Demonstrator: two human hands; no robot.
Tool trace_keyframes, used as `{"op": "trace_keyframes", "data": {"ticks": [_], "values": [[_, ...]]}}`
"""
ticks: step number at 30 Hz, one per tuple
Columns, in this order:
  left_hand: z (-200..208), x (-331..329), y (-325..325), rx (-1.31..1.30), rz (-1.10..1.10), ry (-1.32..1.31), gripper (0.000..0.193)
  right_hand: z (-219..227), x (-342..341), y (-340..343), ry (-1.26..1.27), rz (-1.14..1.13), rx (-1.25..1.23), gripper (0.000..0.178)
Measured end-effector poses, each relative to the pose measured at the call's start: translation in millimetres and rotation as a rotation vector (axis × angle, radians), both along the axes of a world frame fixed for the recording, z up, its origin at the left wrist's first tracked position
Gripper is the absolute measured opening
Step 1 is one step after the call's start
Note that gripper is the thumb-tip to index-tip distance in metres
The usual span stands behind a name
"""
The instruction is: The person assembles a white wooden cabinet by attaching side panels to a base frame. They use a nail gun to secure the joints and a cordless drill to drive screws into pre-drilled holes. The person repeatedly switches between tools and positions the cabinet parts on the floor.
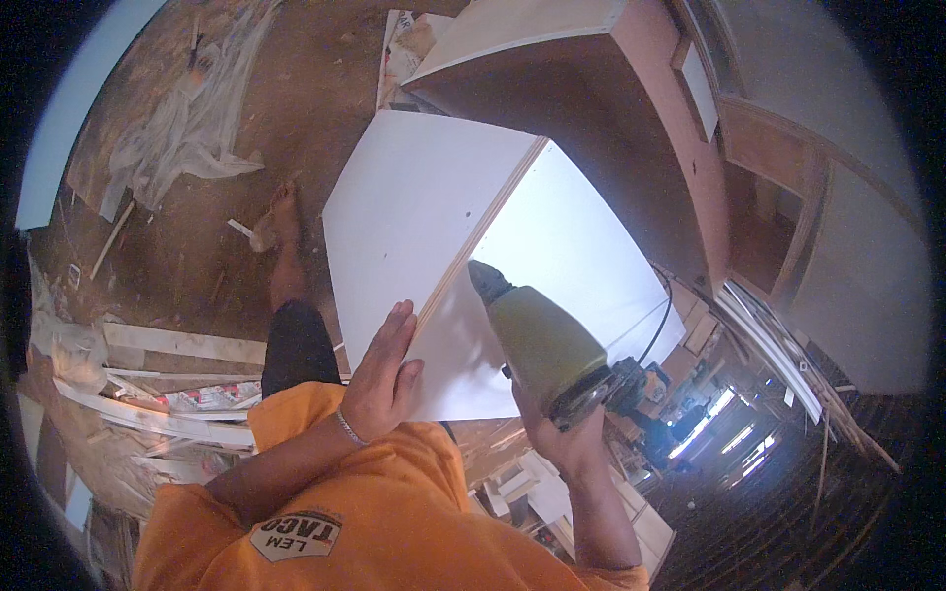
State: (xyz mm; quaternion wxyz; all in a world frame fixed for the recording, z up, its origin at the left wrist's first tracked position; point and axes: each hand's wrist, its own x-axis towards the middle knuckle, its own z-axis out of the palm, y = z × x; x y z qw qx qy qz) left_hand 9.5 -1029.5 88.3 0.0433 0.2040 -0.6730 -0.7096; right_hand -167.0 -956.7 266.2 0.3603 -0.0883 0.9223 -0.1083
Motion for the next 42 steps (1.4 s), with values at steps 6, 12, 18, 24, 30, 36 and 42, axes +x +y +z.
{"op": "trace_keyframes", "data": {"ticks": [6, 12, 18, 24, 30, 36, 42], "values": [[6.4, 38.0, 7.0, 0.029, -0.092, -0.065, 0.057, -0.2, 10.4, 29.7, 0.013, 0.503, 0.159, 0.035], [3.3, 46.2, 14.2, 0.033, -0.036, -0.026, 0.056, -0.1, 13.8, 26.1, -0.236, 0.03, 0.297, 0.032], [4.0, 47.7, 17.7, 0.016, -0.018, -0.016, 0.055, 4.5, 18.7, 19.8, -0.165, 0.071, 0.175, 0.037], [6.9, 51.8, 19.9, -0.005, 0.001, -0.016, 0.056, 0.7, 24.2, 25.4, -0.038, 0.18, 0.027, 0.039], [10.3, 65.4, 20.9, -0.001, -0.042, -0.089, 0.055, -0.3, 28.0, 34.0, -0.093, 0.159, 0.105, 0.042], [24.4, 99.9, 22.3, 0.026, -0.051, -0.183, 0.05, -5.8, 45.8, 101.8, -0.276, 0.219, 0.254, 0.051], [16.6, 121.8, 13.2, 0.008, 0.188, -0.189, 0.02, -9.5, 55.8, 117.4, -0.298, 0.18, 0.056, 0.053]]}}
